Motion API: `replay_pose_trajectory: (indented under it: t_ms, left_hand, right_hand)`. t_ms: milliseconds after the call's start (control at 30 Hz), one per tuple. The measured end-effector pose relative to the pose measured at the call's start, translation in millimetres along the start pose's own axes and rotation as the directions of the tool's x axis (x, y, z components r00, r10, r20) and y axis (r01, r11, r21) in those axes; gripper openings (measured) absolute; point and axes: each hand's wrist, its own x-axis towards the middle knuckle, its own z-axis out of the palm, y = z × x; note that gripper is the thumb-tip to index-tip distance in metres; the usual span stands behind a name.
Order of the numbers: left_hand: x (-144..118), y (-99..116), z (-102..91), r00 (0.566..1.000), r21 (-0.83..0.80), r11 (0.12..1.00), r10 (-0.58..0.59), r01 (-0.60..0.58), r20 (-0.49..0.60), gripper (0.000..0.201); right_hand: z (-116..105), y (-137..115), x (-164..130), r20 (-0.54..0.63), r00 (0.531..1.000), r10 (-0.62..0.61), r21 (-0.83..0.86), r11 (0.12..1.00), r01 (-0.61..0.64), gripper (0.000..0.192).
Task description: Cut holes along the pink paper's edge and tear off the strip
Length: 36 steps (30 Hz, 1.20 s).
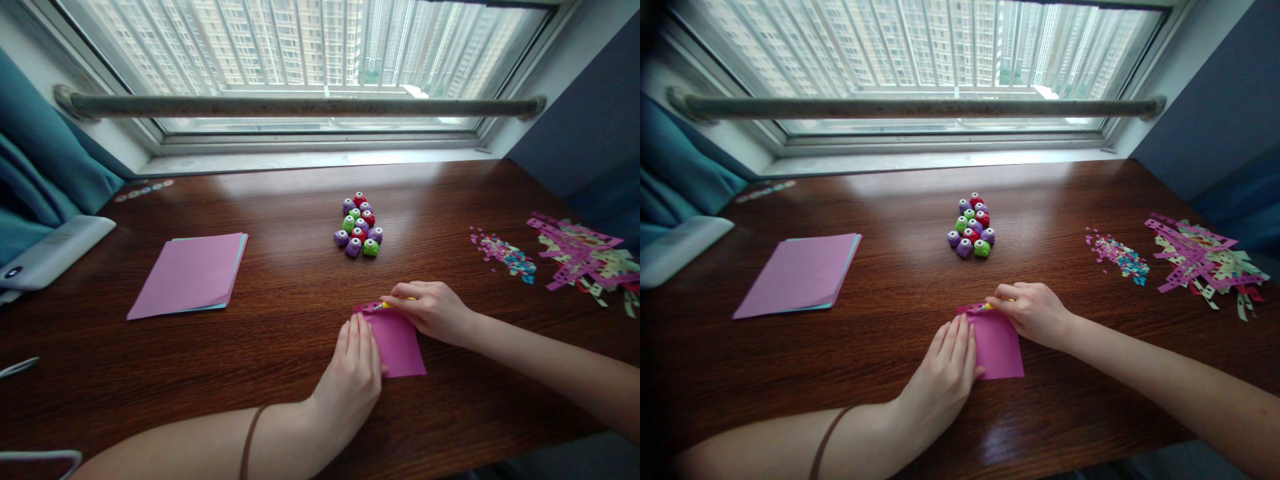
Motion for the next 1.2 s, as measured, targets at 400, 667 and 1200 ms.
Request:
replay_pose_trajectory:
  t_ms: [400, 667, 1200]
  left_hand:
    - [0, 0, 0.2, 1.0, -0.021, 1.0, -0.009, 0.009, -0.001, 0.045]
    - [1, 1, 0.7, 1.0, -0.024, 1.0, 0.006, -0.006, 0.001, 0.046]
    - [1, 1, 0.3, 1.0, -0.016, 1.0, 0.006, -0.006, 0.026, 0.045]
  right_hand:
    - [-1, 1, -5, 0.013, 1.0, 0.022, -0.008, 1.0, -0.022, 0.028]
    - [-3, 4, -12, 0.007, 0.999, 0.037, 0.013, 0.999, -0.037, 0.03]
    - [-9, 12, -35, -0.011, 0.996, 0.088, 0.019, 0.996, -0.088, 0.028]
